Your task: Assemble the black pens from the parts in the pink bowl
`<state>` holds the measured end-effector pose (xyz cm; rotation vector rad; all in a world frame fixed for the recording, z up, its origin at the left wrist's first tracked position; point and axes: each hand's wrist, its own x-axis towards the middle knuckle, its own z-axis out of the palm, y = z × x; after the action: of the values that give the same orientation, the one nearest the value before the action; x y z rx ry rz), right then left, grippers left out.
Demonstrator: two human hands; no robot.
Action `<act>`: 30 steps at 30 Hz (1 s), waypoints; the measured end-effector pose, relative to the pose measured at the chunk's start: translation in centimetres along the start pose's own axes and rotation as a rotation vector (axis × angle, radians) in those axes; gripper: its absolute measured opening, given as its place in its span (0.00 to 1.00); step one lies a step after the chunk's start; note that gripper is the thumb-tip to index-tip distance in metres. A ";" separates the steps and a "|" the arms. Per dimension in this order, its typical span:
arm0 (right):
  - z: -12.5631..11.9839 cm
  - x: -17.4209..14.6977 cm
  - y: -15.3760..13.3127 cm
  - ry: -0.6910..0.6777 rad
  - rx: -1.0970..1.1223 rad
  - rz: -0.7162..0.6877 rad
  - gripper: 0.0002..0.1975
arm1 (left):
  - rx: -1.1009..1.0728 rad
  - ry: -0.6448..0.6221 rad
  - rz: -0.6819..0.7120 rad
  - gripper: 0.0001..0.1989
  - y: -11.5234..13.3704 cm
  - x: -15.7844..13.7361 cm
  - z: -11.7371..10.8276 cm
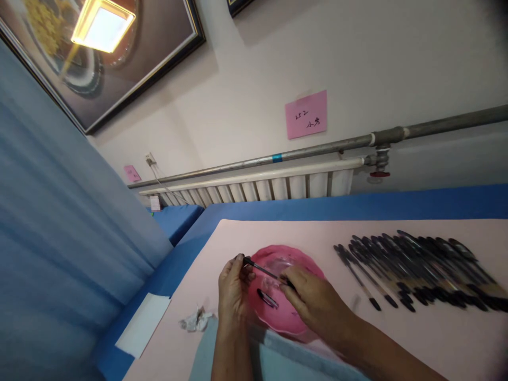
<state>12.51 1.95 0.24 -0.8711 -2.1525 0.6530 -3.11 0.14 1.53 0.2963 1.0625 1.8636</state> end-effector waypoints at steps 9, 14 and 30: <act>0.1 0.0 0.2 0.026 -0.028 0.001 0.04 | 0.033 -0.012 -0.002 0.12 -0.2 0.1 0.0; 0.3 0.1 0.2 0.020 0.118 0.077 0.09 | 0.053 -0.042 0.016 0.14 -0.3 0.0 0.0; -0.3 0.6 -1.3 -0.218 0.852 0.476 0.06 | 0.202 -0.261 0.071 0.12 -0.1 -1.1 0.9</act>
<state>11.93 1.61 1.57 -0.8313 -1.5578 1.7979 -1.93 -0.25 2.30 0.6847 1.0703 1.7243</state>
